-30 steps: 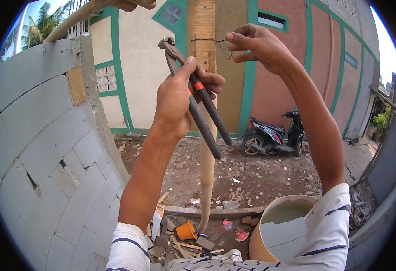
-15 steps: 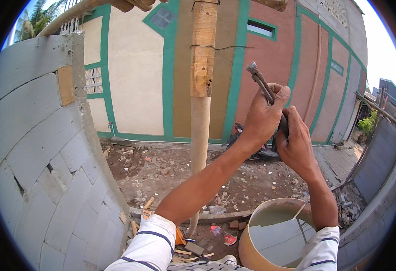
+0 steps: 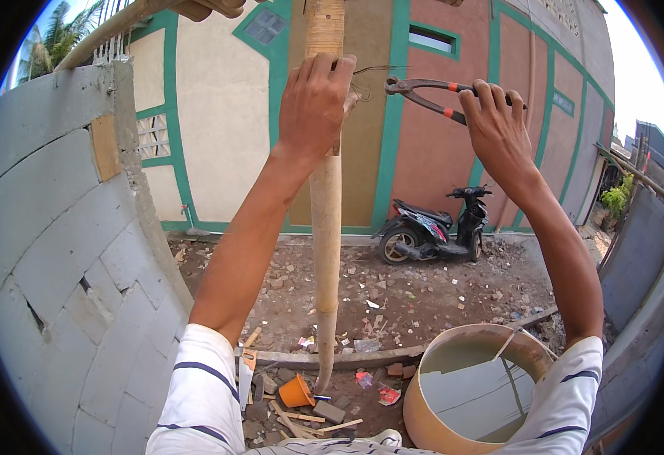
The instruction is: The person positions a wooden block against a bamboo pole, hammers it into place with a hammer, wraps wire around the block and pole, and tightens and cuts the wire using pliers.
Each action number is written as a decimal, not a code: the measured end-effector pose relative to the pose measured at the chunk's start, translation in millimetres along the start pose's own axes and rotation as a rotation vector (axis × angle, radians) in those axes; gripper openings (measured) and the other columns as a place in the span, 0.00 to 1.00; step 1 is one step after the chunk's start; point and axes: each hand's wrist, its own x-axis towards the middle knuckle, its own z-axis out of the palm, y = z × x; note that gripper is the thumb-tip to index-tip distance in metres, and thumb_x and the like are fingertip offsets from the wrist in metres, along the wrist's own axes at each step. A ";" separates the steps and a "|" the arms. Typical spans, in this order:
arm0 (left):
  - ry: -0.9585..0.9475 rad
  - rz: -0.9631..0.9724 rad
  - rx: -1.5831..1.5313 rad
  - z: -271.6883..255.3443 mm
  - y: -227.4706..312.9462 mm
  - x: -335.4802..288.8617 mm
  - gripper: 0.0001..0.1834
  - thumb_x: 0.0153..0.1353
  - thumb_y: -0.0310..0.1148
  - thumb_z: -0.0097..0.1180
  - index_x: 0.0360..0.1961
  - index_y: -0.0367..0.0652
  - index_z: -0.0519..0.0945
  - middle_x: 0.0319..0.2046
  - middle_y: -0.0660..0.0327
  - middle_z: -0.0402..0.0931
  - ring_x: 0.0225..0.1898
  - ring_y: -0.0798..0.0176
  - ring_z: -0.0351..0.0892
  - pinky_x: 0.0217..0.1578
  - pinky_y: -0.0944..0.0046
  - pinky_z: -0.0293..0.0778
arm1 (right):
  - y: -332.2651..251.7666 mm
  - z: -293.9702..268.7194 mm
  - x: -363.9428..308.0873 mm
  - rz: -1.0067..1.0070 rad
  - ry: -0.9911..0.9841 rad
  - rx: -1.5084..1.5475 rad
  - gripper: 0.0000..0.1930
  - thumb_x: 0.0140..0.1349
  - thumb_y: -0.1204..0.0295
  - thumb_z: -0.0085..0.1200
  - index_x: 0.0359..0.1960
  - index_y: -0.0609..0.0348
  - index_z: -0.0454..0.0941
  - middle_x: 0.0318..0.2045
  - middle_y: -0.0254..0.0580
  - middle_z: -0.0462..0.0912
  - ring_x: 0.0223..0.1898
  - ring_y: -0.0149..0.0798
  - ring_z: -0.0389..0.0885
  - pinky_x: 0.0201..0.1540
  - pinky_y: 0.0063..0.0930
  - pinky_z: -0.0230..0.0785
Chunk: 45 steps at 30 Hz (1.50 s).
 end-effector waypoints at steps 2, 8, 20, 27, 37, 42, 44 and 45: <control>-0.048 0.121 -0.040 3.4 -8.2 15.4 0.24 0.55 0.31 0.67 0.53 0.43 0.76 0.42 0.57 0.76 0.45 0.51 0.78 0.43 0.53 0.75 | -3.7 2.5 6.5 -0.006 0.023 0.011 0.13 0.64 0.74 0.51 0.50 0.52 0.68 0.49 0.39 0.69 0.56 0.41 0.68 0.60 0.50 0.55; -0.427 0.159 -0.117 -16.4 -20.6 53.4 0.11 0.64 0.34 0.58 0.42 0.39 0.83 0.36 0.56 0.82 0.39 0.50 0.82 0.43 0.50 0.77 | -20.4 16.3 21.7 -0.013 0.163 -0.022 0.19 0.60 0.75 0.56 0.52 0.52 0.68 0.54 0.44 0.69 0.63 0.44 0.65 0.65 0.58 0.50; -0.546 0.333 -0.148 -10.2 -52.4 83.4 0.19 0.65 0.46 0.59 0.50 0.46 0.85 0.45 0.54 0.79 0.43 0.53 0.82 0.52 0.52 0.78 | -30.4 13.6 35.6 0.036 0.191 0.029 0.20 0.63 0.79 0.52 0.56 0.52 0.64 0.63 0.48 0.65 0.69 0.47 0.58 0.69 0.64 0.45; -0.637 0.200 -0.528 -23.8 -25.6 107.5 0.13 0.66 0.27 0.51 0.46 0.38 0.85 0.30 0.55 0.82 0.34 0.57 0.83 0.43 0.59 0.82 | -27.5 8.6 37.7 0.021 0.200 0.072 0.21 0.64 0.80 0.52 0.57 0.53 0.65 0.62 0.49 0.65 0.69 0.47 0.59 0.68 0.65 0.46; -0.803 -0.008 -0.462 -45.8 -10.0 108.1 0.11 0.66 0.27 0.53 0.45 0.39 0.86 0.38 0.55 0.85 0.40 0.60 0.84 0.44 0.61 0.81 | -26.9 2.4 44.9 -0.021 0.219 -0.021 0.20 0.63 0.75 0.56 0.55 0.51 0.65 0.58 0.45 0.67 0.66 0.45 0.61 0.67 0.65 0.47; -0.611 0.072 -0.400 -20.8 -28.9 88.5 0.14 0.66 0.37 0.56 0.48 0.45 0.85 0.40 0.55 0.84 0.43 0.59 0.83 0.49 0.57 0.79 | -23.9 7.0 46.5 -0.022 0.173 0.031 0.19 0.64 0.76 0.55 0.54 0.50 0.66 0.55 0.43 0.68 0.62 0.44 0.64 0.65 0.63 0.51; -0.459 0.096 -0.432 -14.6 -35.5 78.9 0.15 0.66 0.42 0.58 0.49 0.49 0.85 0.36 0.57 0.85 0.40 0.59 0.84 0.49 0.56 0.78 | -20.1 10.2 46.0 -0.034 0.149 0.032 0.19 0.64 0.76 0.55 0.54 0.50 0.66 0.53 0.43 0.69 0.61 0.44 0.65 0.64 0.60 0.53; -0.481 -0.011 -0.448 -19.9 -29.3 73.9 0.20 0.64 0.42 0.60 0.55 0.47 0.81 0.44 0.54 0.81 0.47 0.56 0.81 0.54 0.54 0.75 | -13.7 13.5 46.1 -0.071 0.165 0.004 0.21 0.62 0.76 0.56 0.56 0.48 0.66 0.52 0.42 0.69 0.58 0.43 0.67 0.61 0.59 0.57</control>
